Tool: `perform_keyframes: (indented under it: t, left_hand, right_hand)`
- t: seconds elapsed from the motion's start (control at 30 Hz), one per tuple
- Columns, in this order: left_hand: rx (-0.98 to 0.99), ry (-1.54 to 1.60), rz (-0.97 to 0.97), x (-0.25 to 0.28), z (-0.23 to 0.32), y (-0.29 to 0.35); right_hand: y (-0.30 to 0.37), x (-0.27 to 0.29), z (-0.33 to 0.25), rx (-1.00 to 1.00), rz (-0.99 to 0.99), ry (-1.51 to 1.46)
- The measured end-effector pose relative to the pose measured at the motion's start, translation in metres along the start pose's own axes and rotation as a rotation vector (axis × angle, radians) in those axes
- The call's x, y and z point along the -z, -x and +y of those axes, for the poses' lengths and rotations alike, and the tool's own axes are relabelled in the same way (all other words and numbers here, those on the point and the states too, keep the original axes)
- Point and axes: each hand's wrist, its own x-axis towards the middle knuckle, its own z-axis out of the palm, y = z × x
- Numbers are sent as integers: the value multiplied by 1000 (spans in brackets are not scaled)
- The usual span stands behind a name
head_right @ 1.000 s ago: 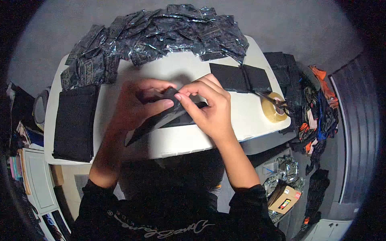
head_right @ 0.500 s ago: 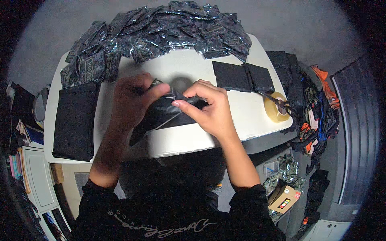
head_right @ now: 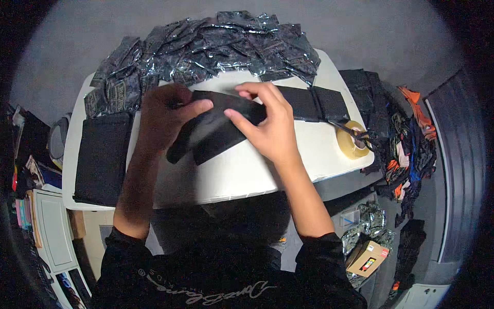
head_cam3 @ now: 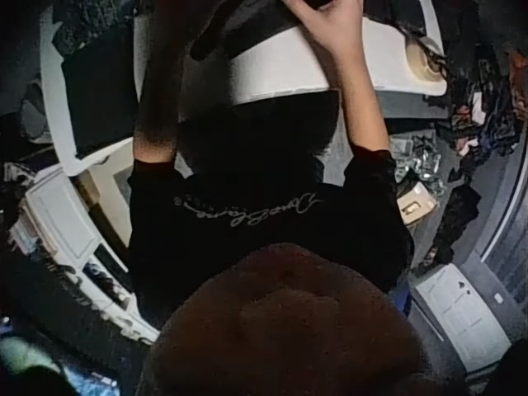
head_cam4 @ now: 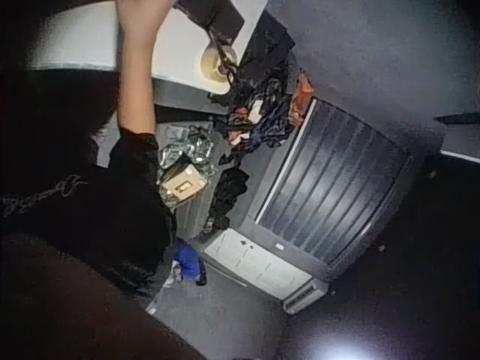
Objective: Packing items into a mailing pouch and sealing it.
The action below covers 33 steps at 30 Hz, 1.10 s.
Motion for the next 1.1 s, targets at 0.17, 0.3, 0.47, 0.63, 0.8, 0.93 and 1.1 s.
perform_keyframes:
  t: [0.17, 0.3, 0.47, 0.63, 0.8, 0.93, 1.1]
  left_hand:
    - [-56, 391, 174, 15, 2, -23]
    - [123, 635, -22, 29, 1, -28]
    - [216, 459, -181, 33, -6, -7]
    - [351, 761, -402, 30, -16, 3]
    - [222, 397, -280, -23, -11, 26]
    - [-122, 107, -137, -49, -21, 40]
    - [-153, -279, -139, -26, -56, 21]
  right_hand:
    - [7, 16, 36, -406, -329, -241]
    - [5, 31, 31, -497, -204, -399]
    - [0, 38, 36, -469, -194, -442]
    - [2, 36, 56, -640, -219, -508]
    - [-4, 32, 63, -862, -160, -579]
    - [-13, 25, 64, -893, -113, -554]
    - [-14, 23, 74, -833, -128, -662]
